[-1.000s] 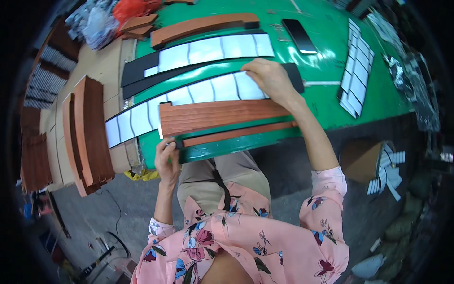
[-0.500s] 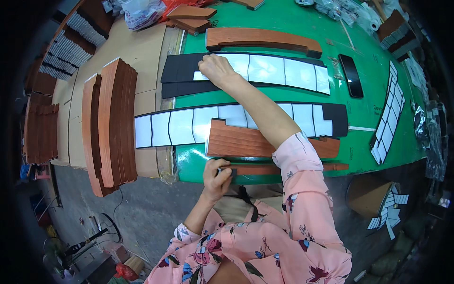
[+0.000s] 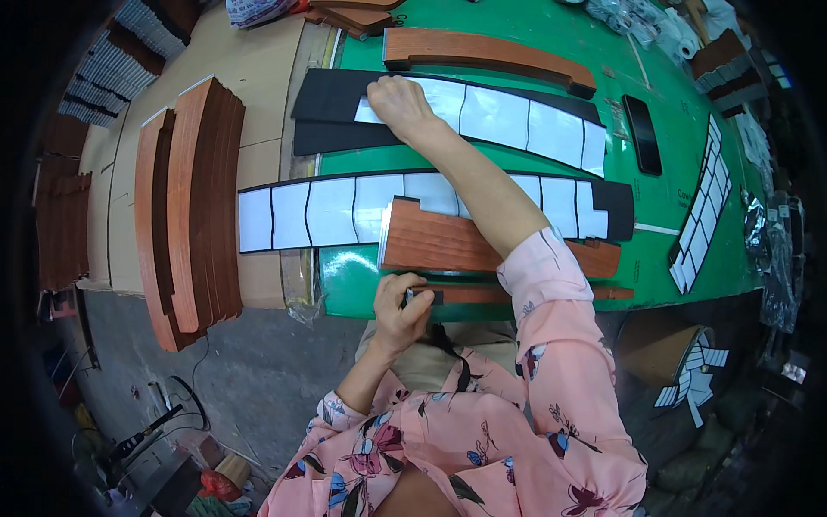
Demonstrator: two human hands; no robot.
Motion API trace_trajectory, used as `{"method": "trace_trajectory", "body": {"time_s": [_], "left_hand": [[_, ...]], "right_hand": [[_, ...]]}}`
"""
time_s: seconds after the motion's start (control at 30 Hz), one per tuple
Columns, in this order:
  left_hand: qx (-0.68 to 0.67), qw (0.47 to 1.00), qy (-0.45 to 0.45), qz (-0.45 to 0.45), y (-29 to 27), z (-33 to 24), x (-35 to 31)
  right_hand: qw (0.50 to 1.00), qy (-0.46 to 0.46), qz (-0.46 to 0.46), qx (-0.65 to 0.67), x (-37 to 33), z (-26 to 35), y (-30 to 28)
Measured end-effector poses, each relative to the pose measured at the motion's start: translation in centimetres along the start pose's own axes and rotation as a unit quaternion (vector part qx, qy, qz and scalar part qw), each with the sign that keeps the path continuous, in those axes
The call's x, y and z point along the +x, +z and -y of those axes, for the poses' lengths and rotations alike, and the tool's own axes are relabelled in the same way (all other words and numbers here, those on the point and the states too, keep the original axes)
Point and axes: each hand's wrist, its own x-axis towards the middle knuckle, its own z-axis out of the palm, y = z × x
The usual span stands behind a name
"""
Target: Applying adhesive strips to wooden furniture components.
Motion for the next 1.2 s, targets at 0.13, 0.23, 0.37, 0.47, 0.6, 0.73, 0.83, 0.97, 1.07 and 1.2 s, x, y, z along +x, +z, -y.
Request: {"method": "trace_trajectory", "body": {"time_s": [0.13,0.23,0.37,0.47,0.6,0.73,0.83,0.97,1.07,1.2], "left_hand": [[0.007,0.999,-0.012,-0.042,1.0,-0.2,-0.3],[-0.017,0.999,-0.009,-0.047,1.4,-0.1,-0.3],[-0.017,0.999,-0.032,-0.021,0.2,-0.2,-0.3],[-0.01,0.999,-0.045,-0.01,-2.8,1.5,-1.3],[-0.061,0.977,-0.192,-0.073,-6.9,3.1,-2.1],[0.093,0.975,-0.194,-0.056,-8.1,1.0,-0.8],[0.233,0.969,-0.036,-0.079,-5.3,-3.7,0.8],[0.16,0.984,0.021,0.072,3.4,-8.7,4.7],[0.115,0.989,-0.026,0.088,8.3,-9.6,5.6],[0.128,0.981,-0.066,0.131,11.1,-9.6,5.7]], "right_hand": [[0.989,0.124,0.079,0.031,0.9,-1.1,-0.6],[0.942,0.245,0.101,0.207,0.3,-2.7,-2.4],[0.789,0.325,0.111,0.51,-3.9,-2.0,-8.7],[0.763,0.291,0.137,0.561,-9.8,-1.8,-13.7],[0.706,0.405,0.121,0.568,-18.1,-2.3,-20.2],[0.682,0.46,0.048,0.566,-26.1,-3.4,-23.3],[0.724,0.463,0.079,0.505,-29.9,-2.9,-24.7],[0.871,0.314,-0.014,0.378,-32.2,-1.3,-23.2],[0.919,0.273,-0.016,0.285,-31.6,0.3,-23.0],[0.937,0.264,-0.027,0.228,-32.5,0.3,-22.1]]}}
